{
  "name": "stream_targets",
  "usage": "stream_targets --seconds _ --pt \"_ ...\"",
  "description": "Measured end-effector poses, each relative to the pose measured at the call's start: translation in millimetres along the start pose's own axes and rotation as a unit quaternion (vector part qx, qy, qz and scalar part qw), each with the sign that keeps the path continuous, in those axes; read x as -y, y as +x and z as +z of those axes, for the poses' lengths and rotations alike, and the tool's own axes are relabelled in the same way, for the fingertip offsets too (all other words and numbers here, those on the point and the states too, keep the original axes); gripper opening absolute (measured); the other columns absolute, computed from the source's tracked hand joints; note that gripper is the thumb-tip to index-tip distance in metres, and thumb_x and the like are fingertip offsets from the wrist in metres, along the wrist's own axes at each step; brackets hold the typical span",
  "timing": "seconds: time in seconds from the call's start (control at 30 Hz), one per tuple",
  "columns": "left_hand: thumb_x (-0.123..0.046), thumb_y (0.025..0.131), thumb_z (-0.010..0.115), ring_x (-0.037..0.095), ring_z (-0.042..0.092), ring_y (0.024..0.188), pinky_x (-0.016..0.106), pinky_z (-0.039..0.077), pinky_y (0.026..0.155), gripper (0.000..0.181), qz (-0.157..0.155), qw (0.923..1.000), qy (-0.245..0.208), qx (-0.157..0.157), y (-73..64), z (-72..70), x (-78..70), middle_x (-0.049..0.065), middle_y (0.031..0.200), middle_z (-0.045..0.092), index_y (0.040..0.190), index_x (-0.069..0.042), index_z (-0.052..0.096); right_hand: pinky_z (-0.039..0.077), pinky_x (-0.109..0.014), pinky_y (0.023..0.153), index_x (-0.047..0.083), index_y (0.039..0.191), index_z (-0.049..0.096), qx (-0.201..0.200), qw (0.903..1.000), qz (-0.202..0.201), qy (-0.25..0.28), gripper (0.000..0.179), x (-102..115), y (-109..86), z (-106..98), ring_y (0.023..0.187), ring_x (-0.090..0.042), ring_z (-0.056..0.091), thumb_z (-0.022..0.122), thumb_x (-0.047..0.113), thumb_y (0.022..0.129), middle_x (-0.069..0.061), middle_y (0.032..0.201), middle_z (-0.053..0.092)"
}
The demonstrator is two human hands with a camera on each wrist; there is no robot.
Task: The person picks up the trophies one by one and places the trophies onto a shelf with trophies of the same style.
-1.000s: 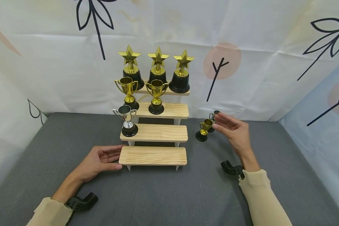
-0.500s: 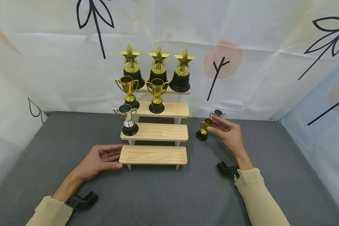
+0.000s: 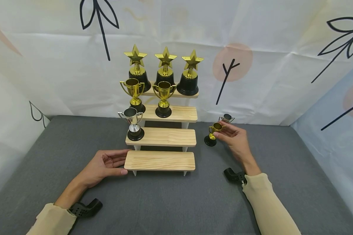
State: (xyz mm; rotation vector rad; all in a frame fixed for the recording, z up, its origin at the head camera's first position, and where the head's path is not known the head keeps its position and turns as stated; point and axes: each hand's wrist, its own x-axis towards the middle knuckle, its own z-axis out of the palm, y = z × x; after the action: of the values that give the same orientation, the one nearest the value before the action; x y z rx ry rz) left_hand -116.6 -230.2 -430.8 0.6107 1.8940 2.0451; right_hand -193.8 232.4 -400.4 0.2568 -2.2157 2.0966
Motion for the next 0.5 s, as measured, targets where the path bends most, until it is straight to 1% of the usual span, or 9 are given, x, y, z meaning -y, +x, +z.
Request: stream_targets --seconds 0.1,0.2,0.37,0.5 --pt "0.016 0.081 0.075 0.017 0.062 0.123 0.033 0.053 0.102 0.069 0.000 1.0000 0.000 0.001 -0.2 0.1 -0.3 0.005 0.136 0.063 0.139 0.026 0.039 0.058 -0.023 0.094 -0.015 0.137 0.053 0.005 1.0000 0.000 0.002 0.055 -1.1 0.7 1.0 0.106 -0.007 0.069 0.074 -0.011 0.087 0.007 0.113 0.072" --pt "0.016 0.081 0.075 0.017 0.062 0.123 0.033 0.053 0.102 0.069 0.001 1.0000 -0.002 0.002 0.0 0.2 -0.2 0.004 0.136 0.063 0.139 0.026 0.039 0.059 -0.022 0.092 -0.016 0.136 0.054 0.008 1.0000 0.002 -0.002 0.053 -1.3 0.9 2.1 0.104 -0.007 0.070 0.074 -0.011 0.086 0.008 0.110 0.073" --pt "0.016 0.081 0.075 0.017 0.062 0.124 0.034 0.053 0.103 0.069 0.005 1.0000 -0.003 0.004 0.4 0.3 0.0 0.004 0.137 0.063 0.139 0.026 0.039 0.060 -0.021 0.088 -0.015 0.135 0.055 0.009 0.9998 0.006 -0.015 0.052 -1.4 0.8 3.5 0.103 -0.006 0.070 0.075 -0.008 0.088 0.009 0.107 0.073" --pt "0.017 0.081 0.075 0.017 0.062 0.124 0.034 0.053 0.103 0.069 0.005 1.0000 -0.003 0.003 0.4 0.4 -0.1 0.004 0.136 0.063 0.139 0.026 0.039 0.061 -0.021 0.087 -0.015 0.133 0.058 0.010 0.9996 0.001 -0.025 0.048 -2.3 0.7 4.2 0.102 -0.007 0.070 0.075 -0.007 0.088 0.008 0.106 0.073"
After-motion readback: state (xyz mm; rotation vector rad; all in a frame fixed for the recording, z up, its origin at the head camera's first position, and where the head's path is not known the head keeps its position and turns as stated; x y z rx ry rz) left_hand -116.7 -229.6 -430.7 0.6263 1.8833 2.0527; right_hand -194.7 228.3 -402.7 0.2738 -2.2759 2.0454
